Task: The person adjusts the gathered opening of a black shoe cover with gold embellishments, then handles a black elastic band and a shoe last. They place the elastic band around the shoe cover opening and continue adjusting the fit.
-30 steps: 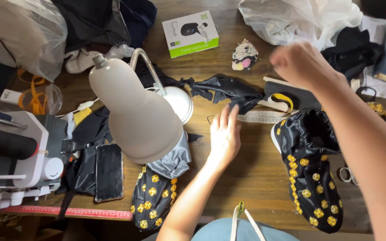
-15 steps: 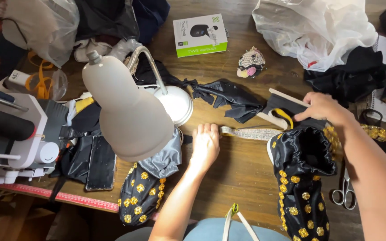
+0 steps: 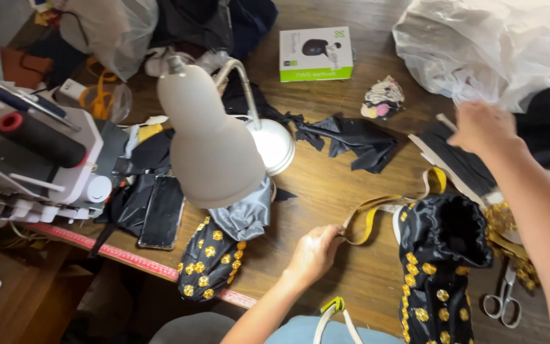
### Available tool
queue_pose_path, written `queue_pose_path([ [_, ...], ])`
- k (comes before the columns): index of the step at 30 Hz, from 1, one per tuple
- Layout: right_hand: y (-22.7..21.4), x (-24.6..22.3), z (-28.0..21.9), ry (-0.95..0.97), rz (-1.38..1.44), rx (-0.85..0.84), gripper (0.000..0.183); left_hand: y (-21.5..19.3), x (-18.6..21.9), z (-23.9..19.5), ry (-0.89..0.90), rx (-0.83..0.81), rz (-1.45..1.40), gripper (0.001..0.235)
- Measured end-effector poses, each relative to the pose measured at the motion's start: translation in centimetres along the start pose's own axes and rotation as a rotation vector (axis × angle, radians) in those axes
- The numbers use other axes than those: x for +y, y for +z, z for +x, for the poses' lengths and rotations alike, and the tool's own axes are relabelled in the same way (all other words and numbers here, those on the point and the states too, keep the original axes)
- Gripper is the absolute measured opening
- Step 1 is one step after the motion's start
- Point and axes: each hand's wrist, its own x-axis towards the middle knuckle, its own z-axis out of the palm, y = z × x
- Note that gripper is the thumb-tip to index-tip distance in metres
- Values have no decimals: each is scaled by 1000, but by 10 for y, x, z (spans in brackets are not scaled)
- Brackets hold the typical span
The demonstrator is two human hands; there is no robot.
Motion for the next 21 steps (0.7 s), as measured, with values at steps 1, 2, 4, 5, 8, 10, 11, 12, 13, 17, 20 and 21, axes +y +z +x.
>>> queue_pose_path([
  [1, -27, -33, -11, -7, 1, 6, 57, -2, 1, 2, -1, 6, 7, 16],
  [2, -55, -67, -23, -157, 108, -73, 61, -4, 1, 4, -7, 29, -18, 11],
  [4, -86, -125, -36, -308, 210, -147, 70, -8, 2, 7, -15, 57, -49, 7],
  [5, -92, -152, -36, -394, 102, -180, 64, -11, 2, 8, -56, 59, -127, 8],
  [8, -50, -206, 2, -530, -225, -148, 69, -19, 5, 6, -148, 81, -248, 11],
  [10, -36, -220, 20, -568, -433, -65, 78, -25, 3, 8, -182, 95, -286, 12],
  [11, -41, -221, 17, -516, -378, -114, 38, -26, 3, 9, -168, 140, -291, 10],
  [12, -46, -221, 14, -464, -323, -163, 7, -26, 3, 9, -155, 185, -296, 9],
  [13, -64, -213, 20, -466, -328, -169, 7, -25, 0, 10, -161, 188, -300, 9],
  [17, -123, -173, 42, -329, 59, 353, 30, -20, -3, 9, -175, 163, -316, 10],
  [20, -134, -141, 76, -472, 302, 744, 32, -21, -4, 12, -170, 145, -317, 10],
  [21, -130, -132, 90, -629, 346, 980, 28, -21, -3, 12, -173, 151, -317, 10],
])
